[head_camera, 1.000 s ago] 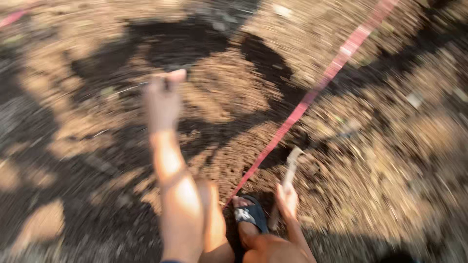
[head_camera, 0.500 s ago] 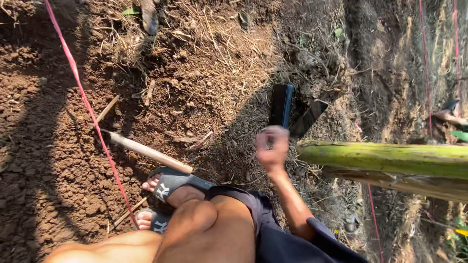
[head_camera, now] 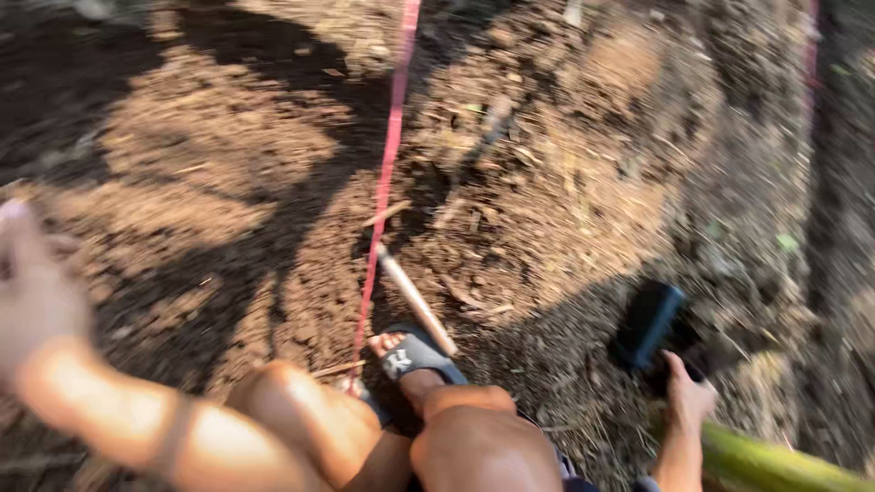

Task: The person uses a hoe to dig a narrow trench along a red guide string laid on the ground. They repeatedly strike and scrape the soil, gradually deepening the trench while keeping the string in place.

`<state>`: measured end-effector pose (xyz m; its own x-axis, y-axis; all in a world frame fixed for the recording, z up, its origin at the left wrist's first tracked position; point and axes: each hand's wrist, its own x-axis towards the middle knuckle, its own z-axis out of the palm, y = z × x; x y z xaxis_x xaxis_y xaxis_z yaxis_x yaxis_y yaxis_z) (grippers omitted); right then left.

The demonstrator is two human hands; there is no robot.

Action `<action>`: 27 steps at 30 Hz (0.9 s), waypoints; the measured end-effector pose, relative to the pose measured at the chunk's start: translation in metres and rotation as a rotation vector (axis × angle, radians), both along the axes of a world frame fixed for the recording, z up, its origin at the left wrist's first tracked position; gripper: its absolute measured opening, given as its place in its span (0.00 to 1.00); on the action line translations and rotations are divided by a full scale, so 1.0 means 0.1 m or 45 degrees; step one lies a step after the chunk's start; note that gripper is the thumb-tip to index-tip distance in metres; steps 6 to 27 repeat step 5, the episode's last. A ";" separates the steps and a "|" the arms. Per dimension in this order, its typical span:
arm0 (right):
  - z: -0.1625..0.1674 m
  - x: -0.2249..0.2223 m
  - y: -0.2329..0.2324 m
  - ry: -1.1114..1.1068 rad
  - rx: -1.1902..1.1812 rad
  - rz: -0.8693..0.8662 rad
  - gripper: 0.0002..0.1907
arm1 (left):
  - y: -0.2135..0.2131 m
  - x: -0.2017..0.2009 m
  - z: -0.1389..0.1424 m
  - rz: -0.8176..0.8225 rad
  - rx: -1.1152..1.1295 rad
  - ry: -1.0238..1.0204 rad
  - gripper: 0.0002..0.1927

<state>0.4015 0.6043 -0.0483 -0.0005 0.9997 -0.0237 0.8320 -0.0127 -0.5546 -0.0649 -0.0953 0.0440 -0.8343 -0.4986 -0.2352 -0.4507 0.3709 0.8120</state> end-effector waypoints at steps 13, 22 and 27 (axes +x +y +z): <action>0.13 -0.40 -0.15 0.881 -0.105 0.242 0.33 | 0.55 -0.22 0.59 -0.091 0.302 0.452 0.14; 0.13 -0.40 -0.15 0.881 -0.105 0.242 0.33 | 0.55 -0.22 0.59 -0.091 0.302 0.452 0.14; 0.13 -0.40 -0.15 0.881 -0.105 0.242 0.33 | 0.55 -0.22 0.59 -0.091 0.302 0.452 0.14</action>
